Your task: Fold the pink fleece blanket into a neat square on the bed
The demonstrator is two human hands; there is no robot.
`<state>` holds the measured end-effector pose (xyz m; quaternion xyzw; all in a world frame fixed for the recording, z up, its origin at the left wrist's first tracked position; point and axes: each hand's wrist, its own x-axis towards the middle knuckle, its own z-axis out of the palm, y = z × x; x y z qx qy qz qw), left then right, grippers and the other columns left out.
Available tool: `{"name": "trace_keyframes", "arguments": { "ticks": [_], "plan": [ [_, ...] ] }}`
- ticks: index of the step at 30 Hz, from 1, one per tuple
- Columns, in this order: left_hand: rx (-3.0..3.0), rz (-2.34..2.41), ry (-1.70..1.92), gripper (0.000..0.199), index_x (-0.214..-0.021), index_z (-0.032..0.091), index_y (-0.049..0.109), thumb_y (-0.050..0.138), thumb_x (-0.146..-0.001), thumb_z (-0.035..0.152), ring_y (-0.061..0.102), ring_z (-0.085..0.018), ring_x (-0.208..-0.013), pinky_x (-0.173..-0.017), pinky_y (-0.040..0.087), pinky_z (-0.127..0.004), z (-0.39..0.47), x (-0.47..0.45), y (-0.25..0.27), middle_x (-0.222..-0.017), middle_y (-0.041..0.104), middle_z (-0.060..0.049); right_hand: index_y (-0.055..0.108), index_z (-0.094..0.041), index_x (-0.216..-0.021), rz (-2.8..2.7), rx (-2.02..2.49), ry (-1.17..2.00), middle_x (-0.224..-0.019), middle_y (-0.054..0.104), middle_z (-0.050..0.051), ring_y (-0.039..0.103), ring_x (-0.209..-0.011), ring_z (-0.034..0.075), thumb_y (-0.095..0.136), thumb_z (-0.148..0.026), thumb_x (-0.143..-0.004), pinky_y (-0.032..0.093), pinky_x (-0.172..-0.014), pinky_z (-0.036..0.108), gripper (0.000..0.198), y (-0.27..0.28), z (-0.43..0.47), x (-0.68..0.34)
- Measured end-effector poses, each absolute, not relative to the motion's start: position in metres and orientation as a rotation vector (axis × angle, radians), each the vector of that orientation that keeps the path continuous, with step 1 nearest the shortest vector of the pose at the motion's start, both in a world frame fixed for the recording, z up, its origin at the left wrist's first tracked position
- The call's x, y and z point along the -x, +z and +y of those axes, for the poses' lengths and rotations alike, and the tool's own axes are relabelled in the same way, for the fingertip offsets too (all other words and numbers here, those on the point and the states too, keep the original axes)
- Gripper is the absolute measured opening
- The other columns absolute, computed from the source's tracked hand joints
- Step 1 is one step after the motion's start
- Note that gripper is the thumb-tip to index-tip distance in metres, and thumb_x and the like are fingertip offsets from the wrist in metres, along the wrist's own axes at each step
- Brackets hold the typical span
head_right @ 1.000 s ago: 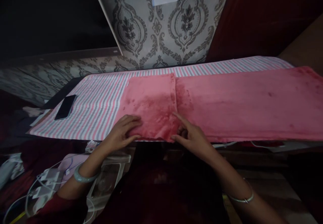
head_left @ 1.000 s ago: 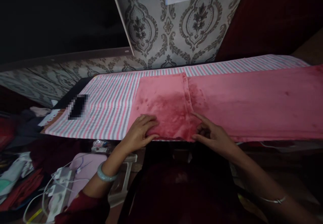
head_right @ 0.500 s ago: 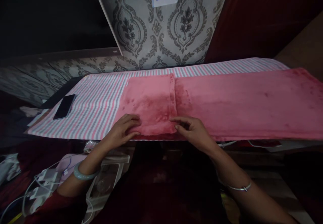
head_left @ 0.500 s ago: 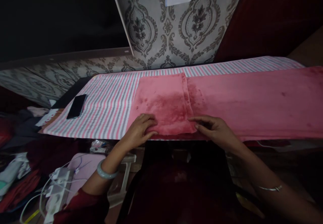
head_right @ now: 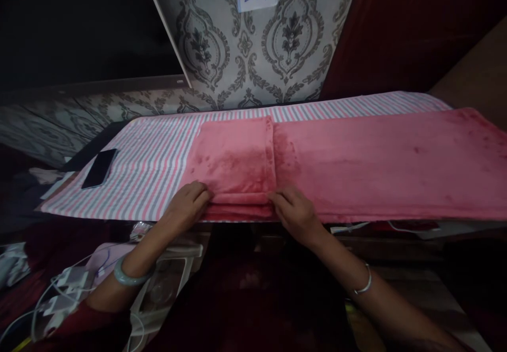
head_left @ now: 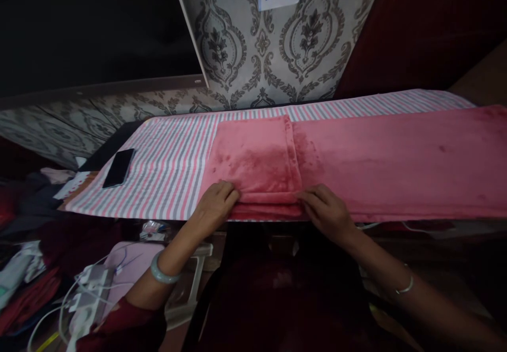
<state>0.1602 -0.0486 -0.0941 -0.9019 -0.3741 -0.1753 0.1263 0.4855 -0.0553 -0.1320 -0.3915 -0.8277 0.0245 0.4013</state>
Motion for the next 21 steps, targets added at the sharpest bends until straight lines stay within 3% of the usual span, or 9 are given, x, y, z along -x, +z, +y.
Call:
{"name": "trace_keyframes", "arguments": {
  "ticks": [5,9,12,16,21],
  "plan": [
    [2.633,-1.035,-0.507,0.025,-0.112,0.019,0.064,0.044,-0.098,0.010,0.056,-0.024,-0.086,-0.073,0.047,-0.038,-0.056,-0.153,-0.100,-0.096,0.063,-0.009,0.074,-0.021,-0.108,-2.119,0.870,-0.019,-0.098,0.072,0.009,0.066,-0.086,0.020,0.051,-0.010,-0.098,0.057,-0.072,0.032,0.028,-0.141,-0.063,-0.488],
    [2.618,-1.089,-0.562,0.020,-0.110,0.018,0.062,0.046,-0.100,0.013,0.057,-0.023,-0.087,-0.075,0.047,-0.037,-0.058,-0.152,-0.098,-0.095,0.063,-0.008,0.072,-0.022,-0.115,-2.125,0.915,0.078,-0.117,0.072,0.012,0.068,-0.105,0.023,0.052,-0.015,-0.100,0.060,-0.086,0.040,0.026,-0.139,-0.064,-0.488],
    [2.575,-1.092,-0.544,0.019,-0.106,0.018,0.063,0.045,-0.099,0.013,0.056,-0.024,-0.085,-0.073,0.046,-0.037,-0.057,-0.152,-0.098,-0.093,0.062,-0.009,0.070,-0.023,-0.120,-2.150,0.864,0.133,-0.113,0.074,0.011,0.070,-0.104,0.023,0.050,-0.013,-0.099,0.060,-0.089,0.043,0.031,-0.140,-0.061,-0.489],
    [2.595,-1.059,-0.494,0.023,-0.102,0.018,0.066,0.045,-0.098,0.010,0.054,-0.024,-0.081,-0.069,0.044,-0.037,-0.058,-0.150,-0.101,-0.086,0.061,-0.008,0.072,-0.023,-0.113,-2.142,0.801,0.057,-0.107,0.075,0.010,0.071,-0.095,0.022,0.050,-0.009,-0.097,0.060,-0.081,0.039,0.031,-0.145,-0.062,-0.490],
    [2.787,-1.211,-0.583,0.021,-0.111,0.020,0.067,0.051,-0.098,0.017,0.060,-0.024,-0.090,-0.078,0.051,-0.040,-0.068,-0.145,-0.087,-0.098,0.066,-0.009,0.071,-0.025,-0.119,-2.160,0.807,0.187,-0.111,0.074,0.011,0.070,-0.099,0.024,0.057,-0.020,-0.096,0.058,-0.085,0.042,0.028,-0.134,-0.069,-0.497]
  ]
}}
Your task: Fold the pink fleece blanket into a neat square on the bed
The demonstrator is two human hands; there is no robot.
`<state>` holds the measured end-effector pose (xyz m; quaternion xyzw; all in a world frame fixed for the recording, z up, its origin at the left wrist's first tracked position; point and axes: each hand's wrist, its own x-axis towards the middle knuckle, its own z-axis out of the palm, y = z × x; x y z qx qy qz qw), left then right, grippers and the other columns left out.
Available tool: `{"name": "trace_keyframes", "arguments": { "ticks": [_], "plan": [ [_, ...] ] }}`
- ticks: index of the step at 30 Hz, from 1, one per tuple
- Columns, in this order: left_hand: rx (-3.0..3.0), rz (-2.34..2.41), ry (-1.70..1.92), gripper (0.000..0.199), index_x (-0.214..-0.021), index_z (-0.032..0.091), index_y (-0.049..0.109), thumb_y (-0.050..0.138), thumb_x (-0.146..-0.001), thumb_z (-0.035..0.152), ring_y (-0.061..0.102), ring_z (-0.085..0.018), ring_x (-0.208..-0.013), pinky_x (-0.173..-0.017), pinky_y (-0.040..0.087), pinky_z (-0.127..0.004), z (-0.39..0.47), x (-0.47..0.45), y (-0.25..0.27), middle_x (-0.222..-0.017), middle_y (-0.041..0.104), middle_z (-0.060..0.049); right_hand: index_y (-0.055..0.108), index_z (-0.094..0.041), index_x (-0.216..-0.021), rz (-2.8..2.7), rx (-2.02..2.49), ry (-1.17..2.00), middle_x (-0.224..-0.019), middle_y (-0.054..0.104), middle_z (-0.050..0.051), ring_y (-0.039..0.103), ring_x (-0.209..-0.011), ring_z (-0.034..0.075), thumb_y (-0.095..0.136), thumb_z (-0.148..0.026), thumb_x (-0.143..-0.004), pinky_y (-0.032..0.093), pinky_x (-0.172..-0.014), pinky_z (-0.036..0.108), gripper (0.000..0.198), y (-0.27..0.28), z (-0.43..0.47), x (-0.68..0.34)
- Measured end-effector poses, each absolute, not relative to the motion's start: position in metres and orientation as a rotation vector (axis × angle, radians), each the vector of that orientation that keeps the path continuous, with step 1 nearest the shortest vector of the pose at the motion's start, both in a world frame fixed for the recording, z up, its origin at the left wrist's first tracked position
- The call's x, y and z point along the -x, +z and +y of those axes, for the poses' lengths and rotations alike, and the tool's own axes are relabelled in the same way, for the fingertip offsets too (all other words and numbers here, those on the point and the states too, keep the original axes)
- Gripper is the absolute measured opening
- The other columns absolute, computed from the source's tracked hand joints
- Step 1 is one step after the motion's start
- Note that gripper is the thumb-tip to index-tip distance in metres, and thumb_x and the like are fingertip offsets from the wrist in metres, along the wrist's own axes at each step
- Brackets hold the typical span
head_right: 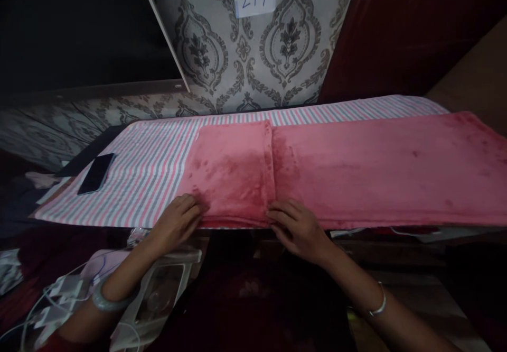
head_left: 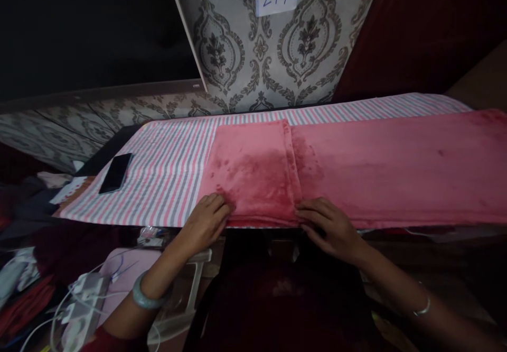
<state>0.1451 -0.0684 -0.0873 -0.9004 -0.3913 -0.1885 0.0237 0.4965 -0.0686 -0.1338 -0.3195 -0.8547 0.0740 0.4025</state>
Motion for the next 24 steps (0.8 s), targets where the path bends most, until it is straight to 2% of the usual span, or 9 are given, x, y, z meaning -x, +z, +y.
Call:
{"name": "trace_keyframes", "arguments": {
  "ticks": [3,6,10,13,18,21,24],
  "plan": [
    [2.823,-1.305,-0.851,0.028,-0.124,0.022,0.064,0.056,-0.098,0.025,0.065,-0.025,-0.108,-0.091,0.055,-0.041,-0.068,-0.143,-0.069,-0.115,0.068,-0.009,0.067,-0.025,-0.130,-2.088,0.870,0.210,-0.117,0.073,0.012,0.068,-0.106,0.027,0.056,-0.028,-0.098,0.057,-0.092,0.046,0.034,-0.116,-0.064,-0.496],
    [2.723,-1.413,-0.949,0.038,-0.138,0.023,0.057,0.050,-0.101,0.030,0.061,-0.025,-0.126,-0.106,0.051,-0.045,-0.048,-0.144,-0.056,-0.134,0.066,-0.011,0.058,-0.023,-0.143,-2.064,0.966,0.188,-0.131,0.068,0.014,0.063,-0.121,0.028,0.049,-0.033,-0.102,0.052,-0.102,0.048,0.043,-0.099,-0.043,-0.480],
    [2.672,-1.574,-0.719,0.064,-0.154,0.016,0.042,0.050,-0.100,0.050,0.040,-0.032,-0.150,-0.119,0.038,-0.052,0.012,-0.153,-0.055,-0.160,0.043,-0.020,0.035,-0.017,-0.161,-2.210,1.183,0.195,-0.162,0.040,0.018,0.038,-0.149,0.033,0.045,-0.048,-0.101,0.034,-0.120,0.056,0.068,-0.082,0.011,-0.439],
    [2.684,-1.715,-0.493,0.074,-0.155,0.013,0.039,0.050,-0.098,0.058,0.033,-0.036,-0.153,-0.120,0.035,-0.054,0.064,-0.169,-0.057,-0.162,0.038,-0.024,0.030,-0.010,-0.162,-2.278,1.442,0.207,-0.168,0.025,0.020,0.024,-0.155,0.035,0.041,-0.048,-0.102,0.024,-0.124,0.054,0.073,-0.070,0.056,-0.410],
    [2.508,-1.925,-0.240,0.071,-0.158,0.018,0.037,0.047,-0.099,0.057,0.024,-0.043,-0.155,-0.118,0.026,-0.067,0.107,-0.197,-0.070,-0.167,0.027,-0.024,0.032,-0.008,-0.161,-2.292,1.634,0.135,-0.168,0.025,0.020,0.020,-0.157,0.034,0.041,-0.045,-0.103,0.016,-0.125,0.053,0.070,-0.072,0.102,-0.392],
    [2.416,-1.887,-0.224,0.068,-0.158,0.023,0.041,0.047,-0.099,0.056,0.025,-0.044,-0.154,-0.119,0.020,-0.070,0.105,-0.202,-0.087,-0.165,0.033,-0.021,0.036,-0.010,-0.160,-2.288,1.670,0.129,-0.167,0.028,0.020,0.020,-0.157,0.034,0.040,-0.047,-0.103,0.016,-0.124,0.056,0.068,-0.093,0.108,-0.398],
    [2.369,-1.811,-0.259,0.067,-0.158,0.023,0.042,0.048,-0.099,0.055,0.028,-0.044,-0.153,-0.120,0.019,-0.070,0.100,-0.201,-0.101,-0.163,0.038,-0.021,0.035,-0.010,-0.160,-2.291,1.691,0.153,-0.169,0.024,0.019,0.018,-0.157,0.033,0.040,-0.048,-0.103,0.019,-0.123,0.057,0.068,-0.111,0.108,-0.403]
  ]
}}
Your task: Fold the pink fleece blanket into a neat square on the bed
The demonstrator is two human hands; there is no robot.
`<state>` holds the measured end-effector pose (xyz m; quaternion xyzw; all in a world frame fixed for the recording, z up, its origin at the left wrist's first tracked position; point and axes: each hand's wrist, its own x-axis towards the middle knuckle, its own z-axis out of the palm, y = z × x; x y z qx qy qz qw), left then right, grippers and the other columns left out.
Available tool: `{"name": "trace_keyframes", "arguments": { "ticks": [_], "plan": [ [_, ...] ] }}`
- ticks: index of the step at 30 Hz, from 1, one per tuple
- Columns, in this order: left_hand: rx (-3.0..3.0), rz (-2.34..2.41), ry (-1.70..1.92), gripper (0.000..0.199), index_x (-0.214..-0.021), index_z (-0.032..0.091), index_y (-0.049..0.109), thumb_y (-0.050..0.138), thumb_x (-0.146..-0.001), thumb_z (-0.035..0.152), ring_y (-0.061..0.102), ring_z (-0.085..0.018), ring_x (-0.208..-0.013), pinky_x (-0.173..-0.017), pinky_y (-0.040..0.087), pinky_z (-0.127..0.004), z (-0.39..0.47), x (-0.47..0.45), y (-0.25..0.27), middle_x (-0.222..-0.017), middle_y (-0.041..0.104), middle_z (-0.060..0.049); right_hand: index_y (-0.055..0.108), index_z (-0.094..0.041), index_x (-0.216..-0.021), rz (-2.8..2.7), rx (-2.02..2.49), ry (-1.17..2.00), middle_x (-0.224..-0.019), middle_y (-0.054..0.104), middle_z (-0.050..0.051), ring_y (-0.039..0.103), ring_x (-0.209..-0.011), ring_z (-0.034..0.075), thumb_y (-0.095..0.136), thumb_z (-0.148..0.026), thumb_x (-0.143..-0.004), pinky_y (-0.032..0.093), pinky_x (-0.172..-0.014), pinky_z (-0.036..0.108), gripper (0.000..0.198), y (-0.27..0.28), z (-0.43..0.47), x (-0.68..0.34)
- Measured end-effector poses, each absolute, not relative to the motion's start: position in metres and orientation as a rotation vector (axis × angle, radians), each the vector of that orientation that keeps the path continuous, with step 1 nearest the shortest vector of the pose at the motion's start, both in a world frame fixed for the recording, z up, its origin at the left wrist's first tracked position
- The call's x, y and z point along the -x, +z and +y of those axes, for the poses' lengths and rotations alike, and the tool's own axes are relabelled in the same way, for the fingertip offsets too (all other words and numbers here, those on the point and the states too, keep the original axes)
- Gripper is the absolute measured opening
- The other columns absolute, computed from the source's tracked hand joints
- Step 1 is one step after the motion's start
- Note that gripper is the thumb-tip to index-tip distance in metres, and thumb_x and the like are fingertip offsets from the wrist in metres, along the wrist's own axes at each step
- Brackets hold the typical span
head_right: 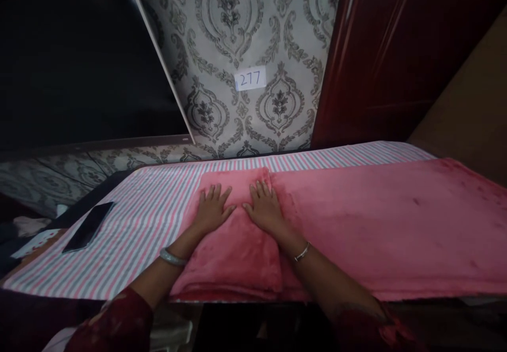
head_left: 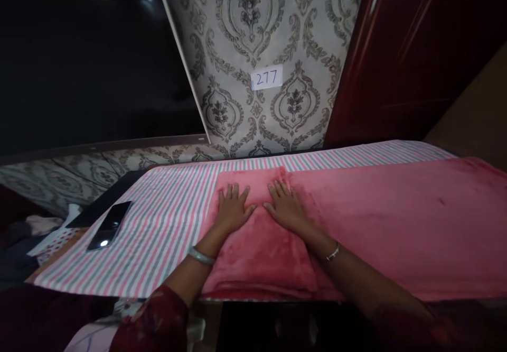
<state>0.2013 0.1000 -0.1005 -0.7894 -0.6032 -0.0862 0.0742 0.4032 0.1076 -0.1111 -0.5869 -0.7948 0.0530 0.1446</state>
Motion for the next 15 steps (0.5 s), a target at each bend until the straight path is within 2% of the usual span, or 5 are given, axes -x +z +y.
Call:
{"name": "trace_keyframes", "arguments": {
  "ticks": [9,15],
  "plan": [
    [2.376,-1.823,-0.261,0.067,-0.156,0.023,0.044,0.049,-0.099,0.058,0.029,-0.043,-0.153,-0.120,0.021,-0.068,0.098,-0.201,-0.099,-0.162,0.039,-0.021,0.039,-0.010,-0.159,-2.286,1.673,0.070,-0.167,0.029,0.019,0.023,-0.155,0.034,0.041,-0.048,-0.103,0.022,-0.122,0.057,0.067,-0.119,0.110,-0.403],
    [2.410,-2.010,-0.439,0.060,-0.148,0.018,0.053,0.057,-0.097,0.048,0.024,-0.039,-0.156,-0.124,0.023,-0.060,0.095,-0.184,-0.084,-0.166,0.032,-0.020,0.039,-0.010,-0.158,-2.290,1.654,0.037,-0.166,0.031,0.021,0.024,-0.155,0.034,0.038,-0.047,-0.102,0.024,-0.120,0.060,0.067,-0.129,0.111,-0.406]
  ]
}}
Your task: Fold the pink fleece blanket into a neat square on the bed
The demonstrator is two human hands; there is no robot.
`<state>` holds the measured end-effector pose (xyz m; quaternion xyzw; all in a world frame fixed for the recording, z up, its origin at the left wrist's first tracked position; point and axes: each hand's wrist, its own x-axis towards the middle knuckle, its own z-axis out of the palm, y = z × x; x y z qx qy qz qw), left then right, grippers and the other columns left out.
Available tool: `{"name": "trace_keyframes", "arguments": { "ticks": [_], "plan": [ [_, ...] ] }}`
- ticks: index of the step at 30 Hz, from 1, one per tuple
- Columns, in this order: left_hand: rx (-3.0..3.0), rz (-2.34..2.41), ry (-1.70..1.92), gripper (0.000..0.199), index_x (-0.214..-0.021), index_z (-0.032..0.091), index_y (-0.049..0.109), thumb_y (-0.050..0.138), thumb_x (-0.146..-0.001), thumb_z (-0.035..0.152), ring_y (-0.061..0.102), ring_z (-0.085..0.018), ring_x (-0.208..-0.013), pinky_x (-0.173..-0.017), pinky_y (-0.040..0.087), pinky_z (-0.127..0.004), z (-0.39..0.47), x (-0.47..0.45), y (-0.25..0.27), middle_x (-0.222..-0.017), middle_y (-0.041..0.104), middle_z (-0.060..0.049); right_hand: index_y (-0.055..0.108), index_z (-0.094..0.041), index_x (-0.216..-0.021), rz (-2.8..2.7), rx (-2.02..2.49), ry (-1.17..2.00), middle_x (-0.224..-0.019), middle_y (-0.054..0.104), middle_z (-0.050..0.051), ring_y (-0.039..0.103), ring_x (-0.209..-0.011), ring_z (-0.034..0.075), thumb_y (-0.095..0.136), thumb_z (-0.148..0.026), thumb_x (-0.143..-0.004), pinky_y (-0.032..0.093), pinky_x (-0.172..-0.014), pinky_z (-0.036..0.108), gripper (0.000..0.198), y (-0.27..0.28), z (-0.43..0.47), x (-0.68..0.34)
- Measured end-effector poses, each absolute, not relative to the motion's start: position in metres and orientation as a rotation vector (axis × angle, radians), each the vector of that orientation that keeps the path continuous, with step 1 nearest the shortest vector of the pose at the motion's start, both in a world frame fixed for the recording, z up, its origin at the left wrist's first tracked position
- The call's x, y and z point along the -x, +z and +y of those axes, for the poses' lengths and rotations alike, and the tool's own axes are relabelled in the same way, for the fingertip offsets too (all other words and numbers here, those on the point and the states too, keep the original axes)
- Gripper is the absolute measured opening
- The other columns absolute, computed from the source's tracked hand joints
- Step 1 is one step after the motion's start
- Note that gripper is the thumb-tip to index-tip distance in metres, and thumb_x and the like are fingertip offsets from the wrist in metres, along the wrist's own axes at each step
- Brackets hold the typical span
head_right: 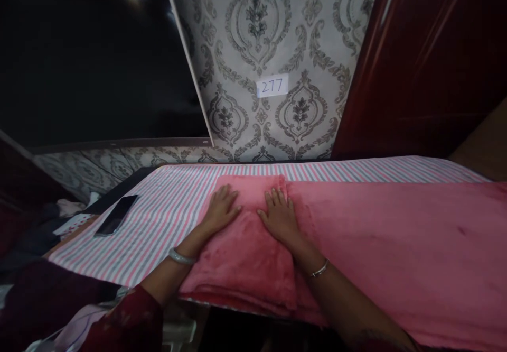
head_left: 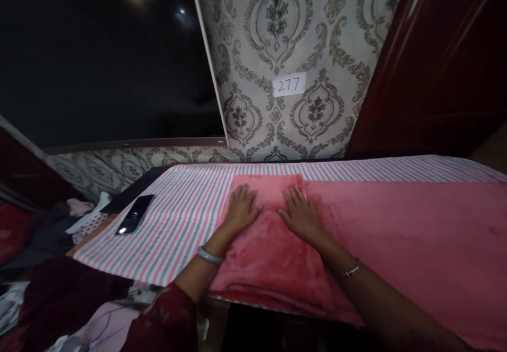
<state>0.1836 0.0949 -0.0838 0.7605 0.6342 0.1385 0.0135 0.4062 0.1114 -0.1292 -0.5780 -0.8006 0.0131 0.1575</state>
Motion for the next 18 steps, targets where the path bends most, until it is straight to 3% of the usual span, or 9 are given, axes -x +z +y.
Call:
{"name": "trace_keyframes", "arguments": {
  "ticks": [2,4,7,9,12,15,18],
  "plan": [
    [-2.197,2.021,0.623,0.059,-0.145,0.014,0.056,0.061,-0.094,0.043,0.028,-0.038,-0.155,-0.123,0.027,-0.057,0.085,-0.163,-0.082,-0.165,0.035,-0.021,0.041,-0.012,-0.157,-2.323,1.685,0.043,-0.165,0.034,0.020,0.027,-0.153,0.035,0.039,-0.047,-0.101,0.026,-0.118,0.061,0.065,-0.126,0.115,-0.408],
    [-1.949,1.992,0.820,0.065,-0.144,0.011,0.057,0.066,-0.088,0.044,0.041,-0.038,-0.148,-0.120,0.036,-0.054,0.067,-0.138,-0.084,-0.158,0.046,-0.022,0.050,-0.015,-0.151,-2.348,1.675,0.024,-0.159,0.044,0.019,0.035,-0.149,0.036,0.041,-0.044,-0.102,0.027,-0.117,0.061,0.058,-0.117,0.124,-0.410],
    [-1.506,1.805,1.037,0.082,-0.144,0.010,0.056,0.072,-0.079,0.056,0.064,-0.036,-0.122,-0.104,0.052,-0.048,0.026,-0.109,-0.093,-0.136,0.065,-0.020,0.058,-0.015,-0.143,-2.361,1.557,0.037,-0.151,0.055,0.019,0.045,-0.142,0.035,0.042,-0.035,-0.101,0.027,-0.119,0.055,0.049,-0.098,0.151,-0.405],
    [-1.256,1.668,1.118,0.094,-0.147,0.010,0.053,0.077,-0.072,0.062,0.071,-0.032,-0.106,-0.093,0.057,-0.044,-0.001,-0.102,-0.096,-0.119,0.072,-0.016,0.052,-0.013,-0.149,-2.384,1.495,0.183,-0.152,0.054,0.018,0.046,-0.143,0.032,0.046,-0.032,-0.100,0.029,-0.120,0.047,0.052,-0.087,0.174,-0.395],
    [-1.009,1.507,1.181,0.104,-0.147,0.011,0.053,0.086,-0.063,0.063,0.071,-0.031,-0.107,-0.092,0.057,-0.040,-0.031,-0.109,-0.094,-0.114,0.074,-0.015,0.041,-0.012,-0.157,-2.433,1.470,0.409,-0.158,0.047,0.017,0.045,-0.145,0.028,0.057,-0.030,-0.095,0.034,-0.118,0.037,0.067,-0.079,0.210,-0.379],
    [-0.949,1.369,1.204,0.094,-0.138,0.014,0.061,0.090,-0.062,0.060,0.068,-0.034,-0.118,-0.098,0.056,-0.041,-0.043,-0.122,-0.092,-0.125,0.072,-0.017,0.047,-0.010,-0.154,-2.479,1.489,0.522,-0.155,0.050,0.019,0.051,-0.140,0.029,0.069,-0.032,-0.087,0.040,-0.113,0.034,0.074,-0.079,0.238,-0.368],
    [-0.917,1.222,1.179,0.080,-0.127,0.013,0.068,0.089,-0.065,0.059,0.071,-0.036,-0.110,-0.096,0.058,-0.046,-0.046,-0.130,-0.097,-0.119,0.075,-0.017,0.064,-0.013,-0.138,-2.512,1.512,0.633,-0.137,0.066,0.018,0.065,-0.123,0.031,0.080,-0.035,-0.077,0.049,-0.102,0.036,0.067,-0.079,0.257,-0.367]
  ]
}}
